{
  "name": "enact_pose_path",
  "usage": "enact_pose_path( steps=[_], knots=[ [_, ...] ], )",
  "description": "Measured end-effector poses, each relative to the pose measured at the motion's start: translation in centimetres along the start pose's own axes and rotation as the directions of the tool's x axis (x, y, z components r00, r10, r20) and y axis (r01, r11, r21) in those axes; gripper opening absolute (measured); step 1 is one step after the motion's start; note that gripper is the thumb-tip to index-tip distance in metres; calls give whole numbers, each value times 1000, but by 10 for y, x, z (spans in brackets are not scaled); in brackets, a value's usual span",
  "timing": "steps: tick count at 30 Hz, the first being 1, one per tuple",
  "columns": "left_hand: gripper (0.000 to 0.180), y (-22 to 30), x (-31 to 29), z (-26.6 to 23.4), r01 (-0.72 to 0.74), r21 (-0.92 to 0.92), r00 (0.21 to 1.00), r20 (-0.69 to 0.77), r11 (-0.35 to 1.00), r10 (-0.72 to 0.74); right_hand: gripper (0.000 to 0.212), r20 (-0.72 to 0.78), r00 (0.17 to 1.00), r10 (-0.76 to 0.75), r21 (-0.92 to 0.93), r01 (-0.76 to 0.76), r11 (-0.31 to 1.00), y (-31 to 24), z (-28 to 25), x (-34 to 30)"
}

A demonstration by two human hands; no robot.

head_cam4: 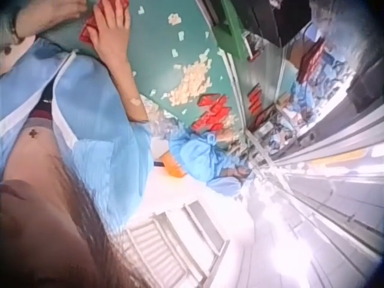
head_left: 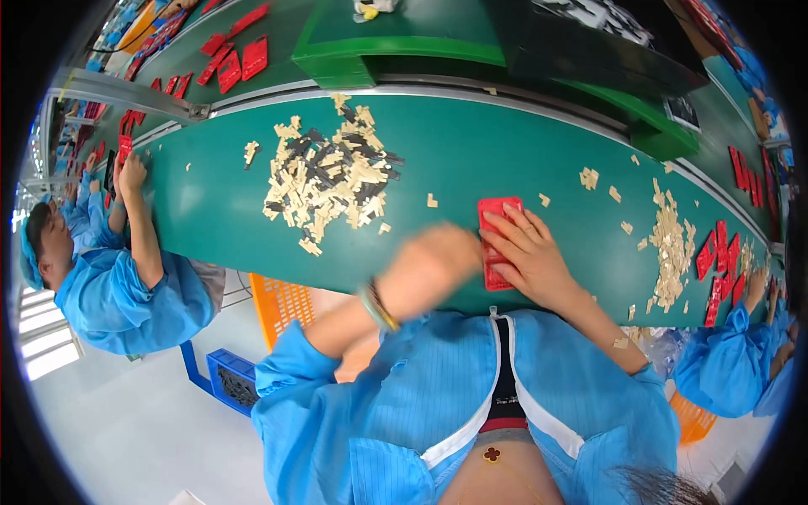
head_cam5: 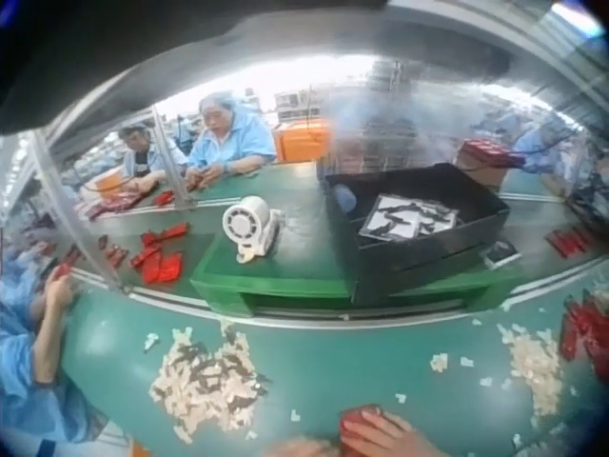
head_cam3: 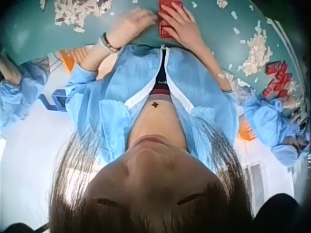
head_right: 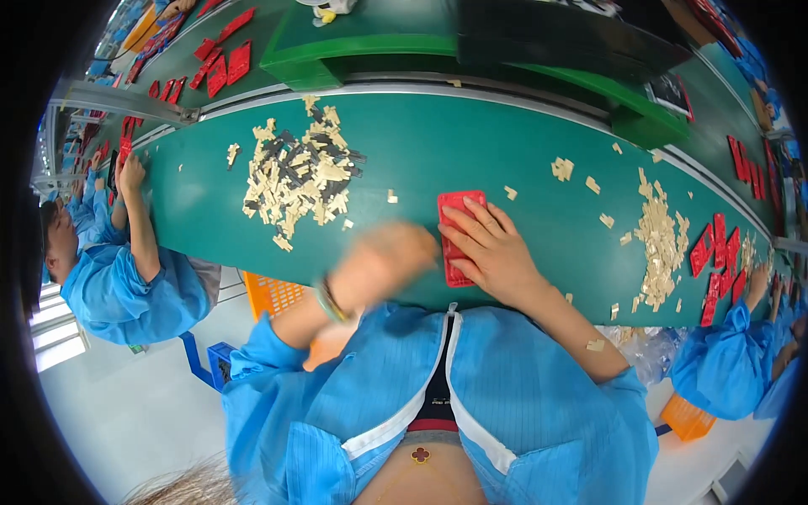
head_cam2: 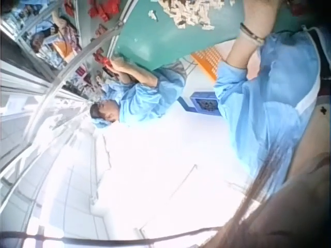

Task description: The person inserts small gold-colored components into red plastic electronic housings by hand at an assembly line workstation.

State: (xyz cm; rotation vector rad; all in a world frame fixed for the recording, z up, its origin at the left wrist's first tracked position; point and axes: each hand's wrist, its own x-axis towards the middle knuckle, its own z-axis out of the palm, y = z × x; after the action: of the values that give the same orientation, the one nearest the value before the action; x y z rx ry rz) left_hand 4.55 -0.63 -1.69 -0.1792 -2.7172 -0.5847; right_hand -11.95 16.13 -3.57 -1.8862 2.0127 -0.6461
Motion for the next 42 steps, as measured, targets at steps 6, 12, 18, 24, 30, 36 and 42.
enact_pose_path(
  steps=[6, 12, 18, 24, 30, 36, 42],
  knots=[
    [16, -131, -15, -44, 295, 454, 955, -160, 841, -249, 54, 85, 993, -82, -168, 95, 981, 9, -3, -15],
    [11, -138, -14, -58, 308, 385, 945, -227, 870, -234, 52, -41, 999, -22, -183, 14, 983, -10, 8, -5],
    [9, -83, 13, -70, 571, -362, 802, 55, 737, -594, 44, -311, 942, 128, 548, 68, 834, -34, -10, 76],
    [9, -70, 25, -63, 534, -331, 828, 21, 778, -560, 24, -281, 940, 194, 727, 76, 682, -18, 2, 142],
    [11, -58, 22, -51, 520, -778, 697, 147, 353, -702, 13, -107, 938, 331, 944, -9, 330, -8, -2, 135],
    [15, -43, 29, -33, 412, -906, 708, 253, 95, -659, 13, -439, 888, 138, 456, 88, 886, -22, -27, 103],
    [7, -5, 44, -31, 305, -930, 727, 87, 206, -681, 10, -456, 890, 14, 484, 235, 843, -20, -38, 75]
  ],
)
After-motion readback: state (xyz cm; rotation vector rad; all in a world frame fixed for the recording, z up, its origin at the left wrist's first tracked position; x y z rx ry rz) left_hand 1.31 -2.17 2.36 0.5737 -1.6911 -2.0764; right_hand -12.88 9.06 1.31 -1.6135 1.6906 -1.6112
